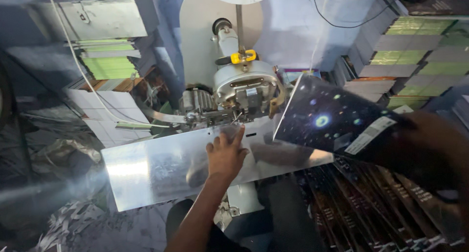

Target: The person repeatedly picks up a book cover, places it on a metal plate, and feeds it into a binding machine. The person then removes the processed cover and places it on a growing stack to the right. This cycle is repeated multiple times throughout the clip.

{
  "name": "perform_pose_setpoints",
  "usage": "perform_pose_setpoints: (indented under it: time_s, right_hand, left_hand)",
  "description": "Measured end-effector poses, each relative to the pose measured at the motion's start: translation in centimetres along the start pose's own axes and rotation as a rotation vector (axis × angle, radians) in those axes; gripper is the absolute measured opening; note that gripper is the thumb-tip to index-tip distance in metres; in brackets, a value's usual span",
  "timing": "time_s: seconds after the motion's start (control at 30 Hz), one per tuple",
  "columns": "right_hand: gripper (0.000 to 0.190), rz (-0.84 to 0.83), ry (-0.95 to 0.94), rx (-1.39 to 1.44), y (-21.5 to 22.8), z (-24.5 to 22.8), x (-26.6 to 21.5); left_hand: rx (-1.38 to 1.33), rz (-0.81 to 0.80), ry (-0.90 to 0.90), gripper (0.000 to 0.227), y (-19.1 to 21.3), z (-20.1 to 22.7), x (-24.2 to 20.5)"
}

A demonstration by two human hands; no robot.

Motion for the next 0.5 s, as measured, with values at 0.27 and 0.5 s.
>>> perform_pose_setpoints:
  time_s: [0.27, 0.5]
  right_hand:
    - [0.051, 0.132, -0.415, 0.167, -5.1, 7.3, -7.8]
    - [0.057, 0.125, -0.536, 0.134, -8.5, 5.5, -9.2]
  left_hand:
    - [-0.030, -0.033, 0.007, 0.077, 0.0, 0.0, 0.0]
    - [-0.021, -0.022, -0.002, 0.079, 0.2, 0.2, -0.1]
Point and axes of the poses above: each hand's wrist, its own x-axis towards the middle knuckle, its own y-axis out of the back of the hand, z = x × y, the point moved 6 cm from there along x, towards the middle knuckle, and after that the axes turned 11 degrees about -z, right-handed, at the moved point
